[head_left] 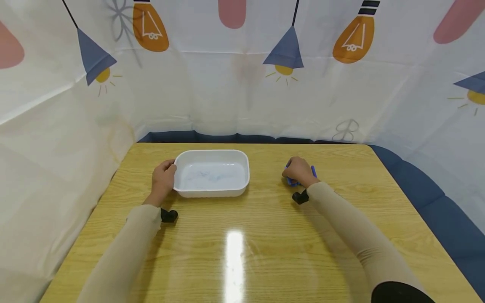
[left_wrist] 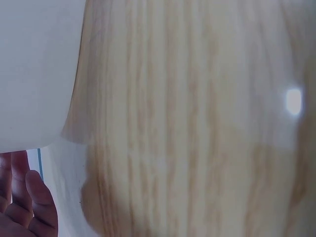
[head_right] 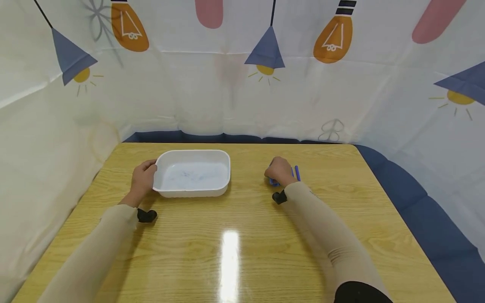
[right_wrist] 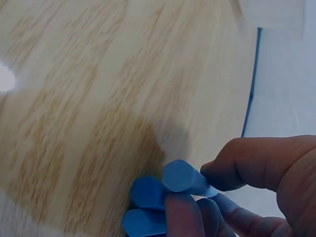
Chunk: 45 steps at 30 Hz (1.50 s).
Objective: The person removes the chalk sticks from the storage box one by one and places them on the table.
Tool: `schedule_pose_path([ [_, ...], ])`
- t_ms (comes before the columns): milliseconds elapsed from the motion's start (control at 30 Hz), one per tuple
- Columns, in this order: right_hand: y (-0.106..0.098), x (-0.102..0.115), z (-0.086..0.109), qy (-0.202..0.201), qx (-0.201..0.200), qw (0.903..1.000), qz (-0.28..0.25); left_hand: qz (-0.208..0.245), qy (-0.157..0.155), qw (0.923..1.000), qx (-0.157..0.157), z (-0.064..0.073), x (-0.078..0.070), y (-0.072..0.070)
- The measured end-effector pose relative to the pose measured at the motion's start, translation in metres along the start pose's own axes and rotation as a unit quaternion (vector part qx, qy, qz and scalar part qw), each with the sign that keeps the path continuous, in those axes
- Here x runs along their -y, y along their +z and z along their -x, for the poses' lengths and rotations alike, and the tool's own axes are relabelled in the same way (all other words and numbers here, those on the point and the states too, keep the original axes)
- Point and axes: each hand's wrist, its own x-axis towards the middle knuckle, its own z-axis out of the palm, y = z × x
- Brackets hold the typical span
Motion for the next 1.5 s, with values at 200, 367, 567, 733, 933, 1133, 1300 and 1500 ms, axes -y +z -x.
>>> schedule_pose_path([
  [200, 0.004, 0.003, -0.003, -0.004, -0.008, 0.9997, 0.022, -0.001, 0.006, 1.0, -0.005, 0.001, 0.004, -0.005],
  [367, 0.007, 0.007, -0.005, -0.008, -0.014, 0.9993, 0.034, -0.003, 0.015, 0.9998, -0.01, 0.002, 0.007, -0.01],
  [567, 0.009, 0.007, -0.005, -0.008, -0.014, 0.9993, 0.033, -0.008, 0.019, 0.9997, -0.01, 0.004, 0.009, -0.011],
  [733, 0.01, 0.003, -0.005, -0.015, -0.016, 0.9992, 0.033, -0.014, 0.022, 0.9996, -0.007, 0.004, 0.011, -0.01],
  [933, 0.012, -0.001, -0.006, -0.016, -0.021, 0.999, 0.037, -0.031, 0.014, 0.9993, 0.012, 0.005, 0.01, -0.013],
  [1133, 0.01, -0.004, -0.003, -0.001, -0.026, 0.9978, 0.061, -0.05, 0.003, 0.9977, 0.045, -0.001, 0.006, -0.014],
  [1300, 0.005, -0.011, 0.002, 0.004, -0.027, 0.9972, 0.07, -0.048, -0.007, 0.997, 0.061, -0.005, 0.002, -0.012],
  [1500, -0.007, -0.019, 0.002, -0.038, -0.015, 0.998, 0.047, -0.072, 0.032, 0.9962, 0.037, -0.001, -0.004, -0.021],
])
